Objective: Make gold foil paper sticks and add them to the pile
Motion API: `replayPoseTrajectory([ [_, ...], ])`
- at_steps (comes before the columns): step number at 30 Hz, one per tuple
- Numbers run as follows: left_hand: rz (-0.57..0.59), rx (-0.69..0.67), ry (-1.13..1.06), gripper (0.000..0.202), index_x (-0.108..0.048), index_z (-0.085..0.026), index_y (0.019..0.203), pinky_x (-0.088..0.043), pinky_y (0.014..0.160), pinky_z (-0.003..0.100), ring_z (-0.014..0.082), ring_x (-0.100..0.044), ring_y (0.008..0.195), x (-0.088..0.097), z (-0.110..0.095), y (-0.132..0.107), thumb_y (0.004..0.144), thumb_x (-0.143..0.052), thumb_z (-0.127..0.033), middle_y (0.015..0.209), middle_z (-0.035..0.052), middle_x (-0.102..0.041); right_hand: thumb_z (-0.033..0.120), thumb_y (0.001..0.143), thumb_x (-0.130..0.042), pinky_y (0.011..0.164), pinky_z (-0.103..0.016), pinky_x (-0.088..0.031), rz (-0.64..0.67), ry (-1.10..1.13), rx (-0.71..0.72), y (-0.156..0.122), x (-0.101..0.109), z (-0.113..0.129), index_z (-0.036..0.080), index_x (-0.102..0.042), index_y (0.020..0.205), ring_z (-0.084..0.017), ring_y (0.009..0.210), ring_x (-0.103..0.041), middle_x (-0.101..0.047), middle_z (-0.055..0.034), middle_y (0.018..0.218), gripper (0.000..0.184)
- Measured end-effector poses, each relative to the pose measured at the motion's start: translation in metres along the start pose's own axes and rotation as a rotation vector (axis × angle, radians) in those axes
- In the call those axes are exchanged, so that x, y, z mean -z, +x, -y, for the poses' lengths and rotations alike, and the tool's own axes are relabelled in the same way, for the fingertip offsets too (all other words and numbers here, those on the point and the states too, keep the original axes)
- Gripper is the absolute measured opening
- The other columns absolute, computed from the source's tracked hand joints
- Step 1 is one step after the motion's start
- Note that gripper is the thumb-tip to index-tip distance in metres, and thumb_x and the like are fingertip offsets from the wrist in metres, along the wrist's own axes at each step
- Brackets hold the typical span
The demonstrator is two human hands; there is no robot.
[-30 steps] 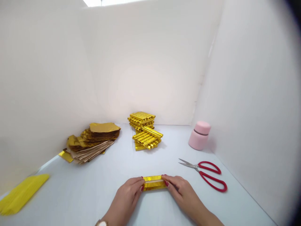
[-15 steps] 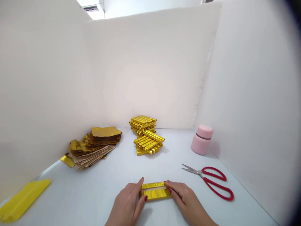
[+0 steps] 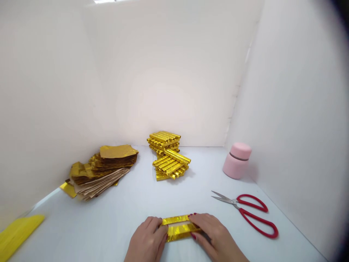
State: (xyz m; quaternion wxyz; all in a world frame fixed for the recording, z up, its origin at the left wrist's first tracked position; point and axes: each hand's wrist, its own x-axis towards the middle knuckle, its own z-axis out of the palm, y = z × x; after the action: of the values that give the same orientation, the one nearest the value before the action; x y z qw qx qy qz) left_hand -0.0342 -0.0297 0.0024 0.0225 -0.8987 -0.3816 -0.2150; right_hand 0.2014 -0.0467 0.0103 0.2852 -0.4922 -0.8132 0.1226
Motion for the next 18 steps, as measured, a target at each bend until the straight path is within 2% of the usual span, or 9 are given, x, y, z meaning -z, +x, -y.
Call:
replayPoseTrajectory([
  [3, -0.024, -0.034, 0.024, 0.022, -0.058, -0.02, 0.089, -0.055, 0.059, 0.028, 0.0195, -0.063, 0.07, 0.003, 0.0, 0.002, 0.086, -0.039, -0.011, 0.081, 0.0056, -0.065, 0.022, 0.083, -0.055, 0.086, -0.035, -0.051, -0.013, -0.031, 0.053, -0.004, 0.0, -0.003, 0.023, -0.059, 0.113, -0.023, 0.099, -0.062, -0.068, -0.0075, 0.109, 0.03],
  [7, -0.033, -0.066, 0.065, 0.022, -0.058, -0.02, 0.087, -0.055, 0.058, 0.027, 0.0189, -0.063, 0.068, 0.002, 0.002, 0.002, 0.089, -0.037, -0.014, 0.079, 0.005, -0.066, 0.019, 0.083, -0.055, 0.088, -0.035, -0.049, -0.084, -0.105, 0.191, -0.01, 0.005, -0.005, 0.024, -0.061, 0.109, -0.024, 0.104, -0.059, -0.065, -0.0086, 0.112, 0.027],
  [9, -0.053, -0.1, 0.093, 0.024, -0.058, -0.018, 0.093, -0.055, 0.057, 0.028, 0.0192, -0.064, 0.067, 0.0, 0.003, 0.002, 0.09, -0.035, -0.014, 0.08, 0.0055, -0.067, 0.019, 0.084, -0.055, 0.087, -0.034, -0.05, -0.104, -0.122, 0.238, -0.012, 0.008, -0.007, 0.023, -0.061, 0.108, -0.023, 0.1, -0.06, -0.067, -0.0087, 0.108, 0.025],
  [12, -0.09, -0.141, 0.134, 0.026, -0.057, -0.015, 0.101, -0.055, 0.055, 0.028, 0.0193, -0.064, 0.065, -0.005, 0.007, 0.002, 0.091, -0.033, -0.013, 0.079, 0.0065, -0.067, 0.019, 0.083, -0.055, 0.086, -0.032, -0.051, -0.105, -0.149, 0.223, -0.01, 0.012, -0.01, 0.019, -0.056, 0.115, -0.023, 0.101, -0.06, -0.065, -0.0116, 0.11, 0.032],
  [14, -0.095, -0.153, 0.152, 0.026, -0.057, -0.016, 0.1, -0.055, 0.055, 0.027, 0.0195, -0.065, 0.067, -0.009, 0.009, 0.001, 0.09, -0.034, -0.013, 0.08, 0.0071, -0.067, 0.02, 0.083, -0.055, 0.084, -0.033, -0.052, -0.059, -0.166, 0.185, -0.006, 0.015, -0.012, 0.017, -0.055, 0.118, -0.023, 0.099, -0.061, -0.066, -0.0127, 0.11, 0.035],
  [18, -0.071, -0.18, 0.175, 0.025, -0.058, -0.017, 0.096, -0.055, 0.063, 0.027, 0.0205, -0.065, 0.077, -0.017, 0.014, -0.003, 0.09, -0.035, -0.012, 0.087, 0.0074, -0.067, 0.021, 0.084, -0.054, 0.083, -0.033, -0.052, 0.082, -0.139, 0.147, 0.001, 0.019, -0.013, 0.019, -0.062, 0.108, -0.022, 0.093, -0.063, -0.069, -0.0102, 0.102, 0.025],
])
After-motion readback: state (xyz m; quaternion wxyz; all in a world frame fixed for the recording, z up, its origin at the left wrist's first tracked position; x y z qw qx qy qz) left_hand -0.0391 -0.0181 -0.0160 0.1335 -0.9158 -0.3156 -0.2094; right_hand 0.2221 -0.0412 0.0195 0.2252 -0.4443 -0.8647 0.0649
